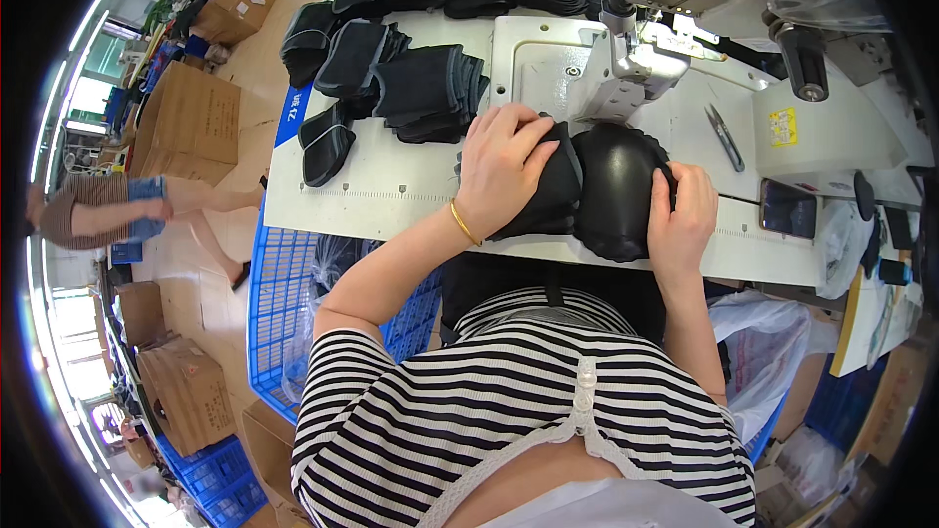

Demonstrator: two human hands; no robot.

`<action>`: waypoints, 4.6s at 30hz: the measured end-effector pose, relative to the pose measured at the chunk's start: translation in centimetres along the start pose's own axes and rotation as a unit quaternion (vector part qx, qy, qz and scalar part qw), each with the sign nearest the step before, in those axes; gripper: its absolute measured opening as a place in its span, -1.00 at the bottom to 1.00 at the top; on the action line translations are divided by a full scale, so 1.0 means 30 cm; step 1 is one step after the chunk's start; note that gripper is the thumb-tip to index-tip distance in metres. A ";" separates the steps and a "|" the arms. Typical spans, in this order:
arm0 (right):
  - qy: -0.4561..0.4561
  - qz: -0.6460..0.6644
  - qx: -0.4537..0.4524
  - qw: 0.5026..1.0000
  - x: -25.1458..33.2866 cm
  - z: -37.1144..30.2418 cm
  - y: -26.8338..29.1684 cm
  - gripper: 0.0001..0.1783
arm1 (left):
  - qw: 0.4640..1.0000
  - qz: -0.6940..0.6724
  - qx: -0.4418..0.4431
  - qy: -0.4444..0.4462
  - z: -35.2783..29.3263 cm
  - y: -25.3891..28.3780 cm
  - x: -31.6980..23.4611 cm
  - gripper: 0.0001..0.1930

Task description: Stitching together fabric panels of a shoe upper using a specialized industrial sewing machine.

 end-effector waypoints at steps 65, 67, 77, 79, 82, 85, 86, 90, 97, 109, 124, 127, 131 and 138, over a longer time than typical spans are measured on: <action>-0.114 0.465 0.047 0.877 0.142 0.135 0.141 -0.89 | 0.894 -0.414 0.074 0.155 0.214 0.065 -0.205 -0.91; -0.106 0.431 0.056 0.894 0.125 0.117 0.148 -0.88 | 0.870 -0.466 -0.004 0.159 0.223 0.082 -0.187 -0.91; -0.099 0.402 0.069 0.907 0.104 0.093 0.131 -0.90 | 0.816 -0.541 -0.041 0.199 0.229 0.070 -0.131 -0.88; -0.108 0.404 0.076 0.905 0.103 0.094 0.128 -0.90 | 0.814 -0.544 -0.039 0.202 0.232 0.067 -0.128 -0.88; -0.123 0.412 0.089 0.898 0.109 0.099 0.130 -0.88 | 0.808 -0.551 -0.036 0.207 0.236 0.063 -0.120 -0.88; -0.132 0.430 0.096 0.888 0.115 0.103 0.126 -0.86 | 0.805 -0.552 -0.031 0.214 0.245 0.063 -0.114 -0.88; -0.135 0.440 0.099 0.882 0.117 0.105 0.124 -0.85 | 0.807 -0.548 -0.028 0.219 0.252 0.065 -0.112 -0.88; -0.143 0.497 0.151 0.842 0.130 0.115 0.116 -0.83 | 0.812 -0.524 0.031 0.255 0.323 0.071 -0.069 -0.87; -0.192 0.549 0.189 0.791 0.136 0.137 0.088 -0.76 | 0.795 -0.505 0.100 0.322 0.397 0.041 -0.043 -0.88; -0.194 0.560 0.170 0.787 0.127 0.162 0.072 -0.75 | 0.799 -0.480 0.120 0.342 0.446 0.045 -0.026 -0.83; -0.198 0.561 0.169 0.786 0.128 0.157 0.073 -0.76 | 0.799 -0.475 0.119 0.350 0.449 0.051 -0.034 -0.82; -0.199 0.558 0.169 0.788 0.129 0.164 0.075 -0.77 | 0.799 -0.478 0.115 0.346 0.451 0.050 -0.028 -0.79; -0.201 0.562 0.167 0.785 0.131 0.176 0.063 -0.78 | 0.798 -0.490 0.104 0.335 0.462 0.052 -0.001 -0.75; -0.194 0.553 0.176 0.791 0.131 0.151 0.076 -0.77 | 0.812 -0.448 0.153 0.342 0.453 0.056 -0.039 -0.72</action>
Point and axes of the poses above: each hand's wrist, its own z-axis towards the middle knuckle, its own y-axis out of the back of the hand, x = y × z, the point moved 4 cm from there along z, towards the middle knuckle, and after that the axes turned 15 degrees about -z, right-handed, at the moved point
